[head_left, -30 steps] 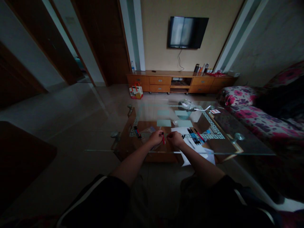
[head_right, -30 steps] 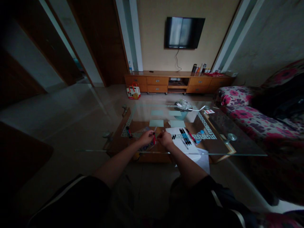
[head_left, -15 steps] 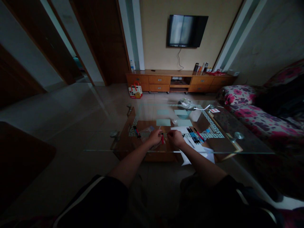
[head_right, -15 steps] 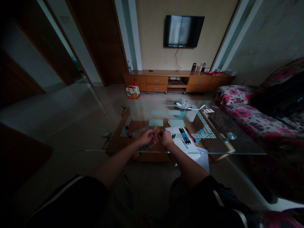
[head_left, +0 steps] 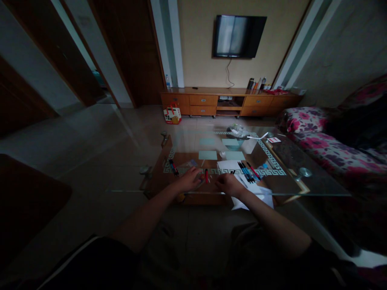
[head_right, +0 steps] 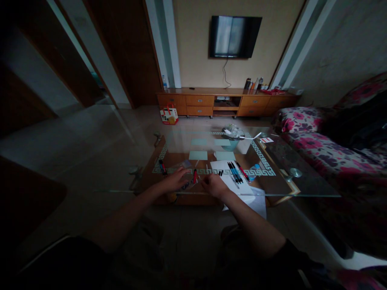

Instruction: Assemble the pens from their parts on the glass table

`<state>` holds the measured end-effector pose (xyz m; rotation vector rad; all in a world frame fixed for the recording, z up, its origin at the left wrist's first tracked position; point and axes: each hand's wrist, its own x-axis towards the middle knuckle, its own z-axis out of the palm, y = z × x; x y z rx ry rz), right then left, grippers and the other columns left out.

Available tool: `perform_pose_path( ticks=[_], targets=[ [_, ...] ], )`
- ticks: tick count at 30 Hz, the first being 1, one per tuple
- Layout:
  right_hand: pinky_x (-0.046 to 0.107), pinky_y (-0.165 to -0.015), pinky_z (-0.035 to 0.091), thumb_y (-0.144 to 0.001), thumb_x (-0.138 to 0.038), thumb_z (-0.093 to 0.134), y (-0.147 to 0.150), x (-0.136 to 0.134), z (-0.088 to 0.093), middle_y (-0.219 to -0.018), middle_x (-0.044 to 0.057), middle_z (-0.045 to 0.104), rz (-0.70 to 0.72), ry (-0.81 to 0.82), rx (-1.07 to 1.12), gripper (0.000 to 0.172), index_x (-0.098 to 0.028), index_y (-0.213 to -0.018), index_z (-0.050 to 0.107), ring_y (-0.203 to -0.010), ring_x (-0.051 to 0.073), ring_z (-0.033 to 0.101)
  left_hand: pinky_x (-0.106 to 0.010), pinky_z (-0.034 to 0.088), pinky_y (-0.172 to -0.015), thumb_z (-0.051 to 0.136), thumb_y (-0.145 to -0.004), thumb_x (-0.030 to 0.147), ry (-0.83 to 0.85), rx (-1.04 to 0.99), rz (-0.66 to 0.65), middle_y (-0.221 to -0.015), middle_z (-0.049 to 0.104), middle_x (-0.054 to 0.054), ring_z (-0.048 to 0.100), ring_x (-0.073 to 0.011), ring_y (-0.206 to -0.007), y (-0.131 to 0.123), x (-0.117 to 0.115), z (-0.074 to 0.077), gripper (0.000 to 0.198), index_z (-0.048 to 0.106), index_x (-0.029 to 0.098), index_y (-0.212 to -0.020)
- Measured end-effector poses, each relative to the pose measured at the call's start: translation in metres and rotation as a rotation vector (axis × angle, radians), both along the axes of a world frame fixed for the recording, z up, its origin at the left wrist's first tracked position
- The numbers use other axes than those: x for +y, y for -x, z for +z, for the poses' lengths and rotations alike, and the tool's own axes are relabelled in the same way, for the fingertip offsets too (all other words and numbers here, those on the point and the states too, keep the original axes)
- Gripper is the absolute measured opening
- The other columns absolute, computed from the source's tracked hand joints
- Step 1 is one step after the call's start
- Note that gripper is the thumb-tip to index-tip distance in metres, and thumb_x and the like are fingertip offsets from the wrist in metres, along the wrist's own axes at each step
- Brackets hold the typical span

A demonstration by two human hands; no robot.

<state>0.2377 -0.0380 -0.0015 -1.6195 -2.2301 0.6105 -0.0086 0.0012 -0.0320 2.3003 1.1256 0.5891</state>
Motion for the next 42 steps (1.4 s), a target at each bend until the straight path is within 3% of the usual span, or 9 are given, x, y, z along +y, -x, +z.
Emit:
perform_pose_path(
  ticks=[8,16,20,28,34,42],
  targets=[
    [0.022,-0.061,0.041,-0.082,-0.019,0.06,0.01,-0.01,0.001,-0.077,0.007,0.074,-0.067,-0.032,0.018,0.013,-0.016,-0.079,0.072,-0.068,0.016,0.065,-0.034,0.046,-0.094,0.057,-0.088,0.025,-0.005,0.135,-0.042,-0.121,0.053,-0.007,0.058,-0.0231,-0.107,0.006,-0.024,0.022,0.039,0.055,0.024,-0.127],
    [0.027,-0.08,0.048,-0.082,-0.013,0.058,0.019,-0.015,-0.021,-0.097,0.009,0.07,-0.142,-0.181,0.161,0.018,-0.017,-0.097,0.068,-0.087,0.019,0.064,-0.035,0.044,-0.099,0.055,-0.089,0.021,0.003,0.055,0.095,-0.125,0.054,-0.007,0.056,-0.0224,-0.113,0.0,-0.05,0.018,0.037,0.055,0.025,-0.126],
    [0.031,-0.086,0.048,-0.081,-0.009,0.058,0.019,-0.015,-0.022,-0.105,0.009,0.065,-0.068,-0.218,0.231,0.026,-0.019,-0.105,0.066,-0.095,0.021,0.061,-0.035,0.044,-0.1,0.055,-0.089,0.02,0.019,0.053,0.035,-0.125,0.056,-0.006,0.057,-0.0217,-0.112,-0.003,-0.059,0.019,0.041,0.054,0.027,-0.129],
    [0.04,-0.097,0.047,-0.086,-0.009,0.054,0.031,-0.002,-0.031,-0.114,0.011,0.06,-0.01,-0.273,0.17,0.038,-0.023,-0.12,0.06,-0.106,0.025,0.056,-0.035,0.048,-0.095,0.049,-0.093,0.023,0.082,0.022,0.044,-0.119,0.061,-0.006,0.06,-0.0219,-0.106,-0.011,-0.046,0.026,0.033,0.06,0.029,-0.124],
    [0.039,-0.096,0.048,-0.088,-0.009,0.053,0.036,0.007,-0.04,-0.117,0.01,0.06,0.008,-0.239,0.138,0.039,-0.024,-0.123,0.059,-0.106,0.025,0.056,-0.035,0.047,-0.096,0.046,-0.094,0.023,0.102,-0.032,0.07,-0.12,0.061,-0.005,0.059,-0.0212,-0.106,-0.016,-0.036,0.022,0.032,0.06,0.029,-0.122],
    [0.037,-0.098,0.046,-0.089,-0.008,0.052,0.044,0.003,-0.037,-0.115,0.009,0.062,0.017,-0.226,0.155,0.031,-0.023,-0.112,0.067,-0.109,0.024,0.055,-0.035,0.047,-0.093,0.045,-0.095,0.023,0.1,-0.053,0.119,-0.116,0.061,-0.006,0.059,-0.0214,-0.105,-0.024,-0.042,0.023,0.029,0.061,0.026,-0.118]
  ],
)
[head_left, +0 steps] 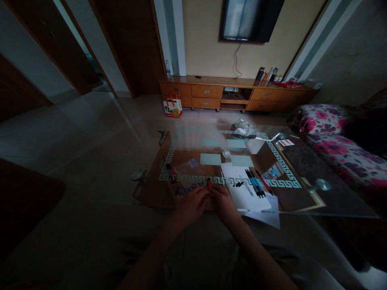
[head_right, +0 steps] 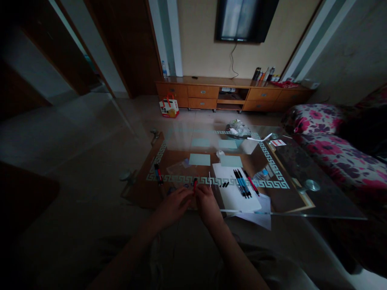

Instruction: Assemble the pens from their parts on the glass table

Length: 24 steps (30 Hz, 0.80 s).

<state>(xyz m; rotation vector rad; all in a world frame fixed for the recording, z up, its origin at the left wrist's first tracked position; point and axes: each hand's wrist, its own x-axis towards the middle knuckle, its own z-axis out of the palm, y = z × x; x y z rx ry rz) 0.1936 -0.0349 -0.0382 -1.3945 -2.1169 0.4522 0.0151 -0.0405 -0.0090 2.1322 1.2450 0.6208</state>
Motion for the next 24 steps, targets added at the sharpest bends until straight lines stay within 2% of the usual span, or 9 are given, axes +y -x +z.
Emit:
perform_pose_path(
  ticks=[7,16,24],
  targets=[
    [0.035,-0.093,0.048,-0.088,-0.006,0.052,0.0022,-0.0046,-0.003,-0.108,0.01,0.063,0.009,0.035,-0.034,0.031,-0.021,-0.11,0.069,-0.102,0.023,0.057,-0.035,0.047,-0.094,0.047,-0.093,0.019,0.016,-0.035,0.009,-0.117,0.061,-0.006,0.058,-0.0215,-0.107,-0.0006,-0.0073,-0.0021,0.03,0.06,0.025,-0.119],
    [0.029,-0.083,0.046,-0.089,-0.006,0.051,0.0002,-0.0086,0.004,-0.101,0.007,0.061,-0.022,0.093,-0.019,0.025,-0.02,-0.102,0.067,-0.093,0.019,0.059,-0.037,0.046,-0.095,0.05,-0.091,0.016,0.016,-0.081,0.015,-0.116,0.061,-0.008,0.059,-0.0225,-0.108,-0.0001,-0.0104,-0.0018,0.029,0.061,0.022,-0.117],
    [0.026,-0.072,0.043,-0.083,-0.002,0.052,0.0014,-0.0072,0.0046,-0.093,0.005,0.062,-0.073,0.107,0.077,0.023,-0.021,-0.09,0.064,-0.082,0.018,0.059,-0.037,0.047,-0.094,0.051,-0.089,0.011,0.017,-0.147,0.038,-0.113,0.064,-0.007,0.06,-0.0218,-0.106,0.0001,-0.0096,-0.005,0.03,0.063,0.021,-0.114]
  ],
)
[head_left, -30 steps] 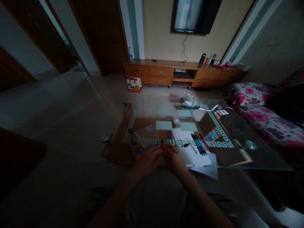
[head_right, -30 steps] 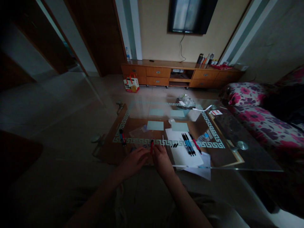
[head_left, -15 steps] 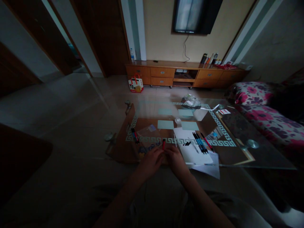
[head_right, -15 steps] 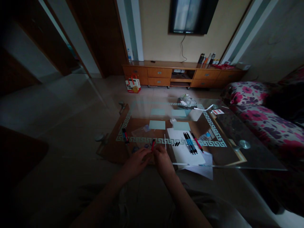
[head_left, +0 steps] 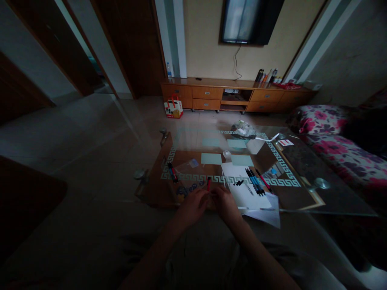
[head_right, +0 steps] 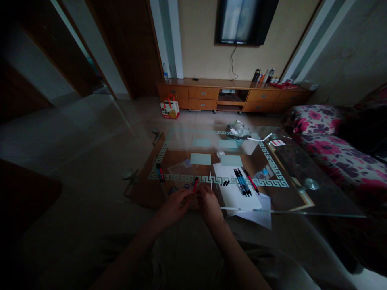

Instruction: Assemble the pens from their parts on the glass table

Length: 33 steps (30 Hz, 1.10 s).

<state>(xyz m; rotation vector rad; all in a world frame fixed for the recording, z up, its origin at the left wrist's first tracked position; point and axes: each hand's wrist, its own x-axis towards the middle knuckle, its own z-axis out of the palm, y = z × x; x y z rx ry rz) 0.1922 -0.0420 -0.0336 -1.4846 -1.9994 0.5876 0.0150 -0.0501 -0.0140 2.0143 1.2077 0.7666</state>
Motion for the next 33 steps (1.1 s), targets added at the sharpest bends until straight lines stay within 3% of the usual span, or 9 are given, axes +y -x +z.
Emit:
perform_pose_path(
  ticks=[7,9,12,16,33],
  targets=[
    [0.028,-0.068,0.044,-0.079,-0.013,0.062,0.0,-0.001,0.017,-0.079,0.003,0.066,-0.111,-0.001,0.271,0.011,-0.02,-0.084,0.067,-0.073,0.018,0.061,-0.032,0.052,-0.083,0.056,-0.088,0.015,0.045,-0.164,0.066,-0.105,0.068,-0.006,0.065,-0.0186,-0.091,-0.001,0.002,0.003,0.025,0.064,0.021,-0.112],
    [0.028,-0.068,0.046,-0.079,-0.021,0.067,-0.001,-0.002,0.024,-0.079,0.003,0.068,-0.149,0.071,0.463,0.006,-0.02,-0.084,0.068,-0.072,0.018,0.062,-0.032,0.052,-0.083,0.056,-0.09,0.018,0.052,-0.248,0.098,-0.107,0.068,-0.006,0.065,-0.0179,-0.092,-0.002,0.001,0.009,0.025,0.063,0.021,-0.114],
    [0.027,-0.065,0.046,-0.076,-0.031,0.074,0.0,-0.003,0.031,-0.075,0.001,0.068,-0.139,0.245,0.798,0.015,-0.02,-0.082,0.068,-0.069,0.016,0.061,-0.032,0.052,-0.088,0.059,-0.09,0.023,0.045,-0.342,0.128,-0.11,0.067,-0.007,0.065,-0.0182,-0.097,-0.003,0.001,0.017,0.024,0.064,0.021,-0.113],
    [0.026,-0.066,0.046,-0.072,-0.031,0.079,0.002,-0.007,0.032,-0.075,0.0,0.066,-0.135,0.386,1.077,0.019,-0.02,-0.084,0.07,-0.068,0.013,0.058,-0.033,0.052,-0.09,0.06,-0.09,0.024,0.037,-0.383,0.128,-0.109,0.068,-0.006,0.065,-0.0181,-0.098,-0.004,-0.001,0.022,0.021,0.065,0.021,-0.11],
    [0.027,-0.069,0.05,-0.068,-0.031,0.084,0.01,-0.009,0.033,-0.077,0.0,0.07,-0.103,0.479,1.253,0.022,-0.022,-0.085,0.074,-0.069,0.013,0.061,-0.03,0.051,-0.084,0.059,-0.091,0.025,-0.024,-0.331,0.136,-0.1,0.07,-0.005,0.065,-0.0183,-0.094,-0.002,-0.003,0.035,0.016,0.071,0.022,-0.101]
  ],
)
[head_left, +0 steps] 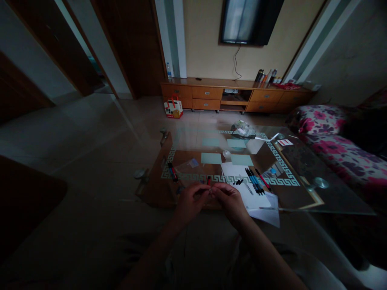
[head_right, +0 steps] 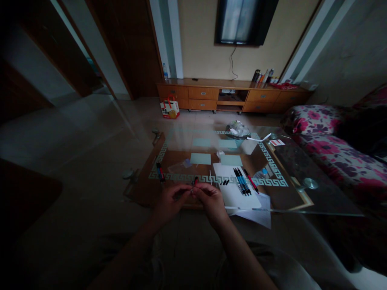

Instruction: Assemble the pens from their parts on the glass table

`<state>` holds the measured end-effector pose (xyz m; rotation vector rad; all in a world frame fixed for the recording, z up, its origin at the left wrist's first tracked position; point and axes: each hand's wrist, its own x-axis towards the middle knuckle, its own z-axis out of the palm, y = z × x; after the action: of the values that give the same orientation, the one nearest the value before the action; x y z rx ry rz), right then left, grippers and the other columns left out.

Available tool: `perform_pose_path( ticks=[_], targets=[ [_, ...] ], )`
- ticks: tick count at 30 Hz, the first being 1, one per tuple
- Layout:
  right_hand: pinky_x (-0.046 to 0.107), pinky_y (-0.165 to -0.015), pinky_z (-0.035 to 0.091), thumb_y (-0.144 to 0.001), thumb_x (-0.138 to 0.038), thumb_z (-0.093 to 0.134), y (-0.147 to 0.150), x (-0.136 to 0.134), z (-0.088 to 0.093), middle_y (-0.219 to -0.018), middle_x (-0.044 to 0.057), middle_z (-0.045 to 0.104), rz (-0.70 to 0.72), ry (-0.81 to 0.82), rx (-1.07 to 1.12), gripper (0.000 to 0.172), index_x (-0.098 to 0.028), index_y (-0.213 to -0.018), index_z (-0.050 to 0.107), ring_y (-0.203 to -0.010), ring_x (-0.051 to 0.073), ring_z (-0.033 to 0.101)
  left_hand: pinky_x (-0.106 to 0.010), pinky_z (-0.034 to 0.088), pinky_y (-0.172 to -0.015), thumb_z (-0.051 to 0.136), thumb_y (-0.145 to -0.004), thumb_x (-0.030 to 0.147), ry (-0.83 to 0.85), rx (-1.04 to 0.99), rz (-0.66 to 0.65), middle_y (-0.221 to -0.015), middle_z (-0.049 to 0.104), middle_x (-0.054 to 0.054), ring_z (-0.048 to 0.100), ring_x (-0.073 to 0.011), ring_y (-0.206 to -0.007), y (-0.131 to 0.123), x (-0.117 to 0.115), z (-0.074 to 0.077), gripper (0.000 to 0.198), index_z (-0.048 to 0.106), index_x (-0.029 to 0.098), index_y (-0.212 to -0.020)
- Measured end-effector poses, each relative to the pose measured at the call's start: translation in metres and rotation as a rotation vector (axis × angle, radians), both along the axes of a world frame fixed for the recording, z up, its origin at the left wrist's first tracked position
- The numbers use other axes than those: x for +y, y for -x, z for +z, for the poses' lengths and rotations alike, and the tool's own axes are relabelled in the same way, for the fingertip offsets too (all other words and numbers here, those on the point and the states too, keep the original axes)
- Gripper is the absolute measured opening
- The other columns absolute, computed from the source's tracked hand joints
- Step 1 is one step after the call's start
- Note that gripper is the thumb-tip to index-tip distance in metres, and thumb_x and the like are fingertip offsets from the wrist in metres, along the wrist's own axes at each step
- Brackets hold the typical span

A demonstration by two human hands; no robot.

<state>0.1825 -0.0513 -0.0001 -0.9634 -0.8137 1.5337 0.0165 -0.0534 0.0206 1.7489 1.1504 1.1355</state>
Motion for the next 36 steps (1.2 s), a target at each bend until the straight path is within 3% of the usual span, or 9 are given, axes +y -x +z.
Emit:
perform_pose_path(
  ticks=[18,26,36],
  targets=[
    [0.029,-0.072,0.055,-0.064,-0.027,0.086,0.001,-0.001,-0.001,-0.082,0.0,0.073,-0.028,0.008,-0.028,0.024,-0.022,-0.083,0.073,-0.072,0.014,0.066,-0.031,0.052,-0.082,0.06,-0.09,0.034,0.134,-0.066,0.024,-0.093,0.072,-0.004,0.067,-0.019,-0.089,0.001,0.0,-0.005,0.017,0.069,0.02,-0.094],
    [0.031,-0.077,0.053,-0.068,-0.027,0.083,-0.001,0.0,0.0,-0.084,0.001,0.073,-0.071,-0.021,-0.037,0.024,-0.022,-0.086,0.069,-0.081,0.017,0.067,-0.03,0.053,-0.079,0.061,-0.09,0.035,0.133,-0.074,0.103,-0.091,0.072,-0.004,0.067,-0.0185,-0.085,0.001,0.001,-0.006,0.018,0.068,0.018,-0.093],
    [0.03,-0.071,0.053,-0.067,-0.03,0.084,-0.003,0.001,-0.003,-0.08,0.0,0.071,-0.121,-0.073,-0.152,0.023,-0.022,-0.083,0.069,-0.075,0.016,0.065,-0.03,0.053,-0.079,0.062,-0.089,0.035,0.143,-0.088,0.075,-0.093,0.072,-0.005,0.066,-0.0197,-0.088,0.002,0.002,-0.01,0.018,0.068,0.019,-0.093]
  ],
)
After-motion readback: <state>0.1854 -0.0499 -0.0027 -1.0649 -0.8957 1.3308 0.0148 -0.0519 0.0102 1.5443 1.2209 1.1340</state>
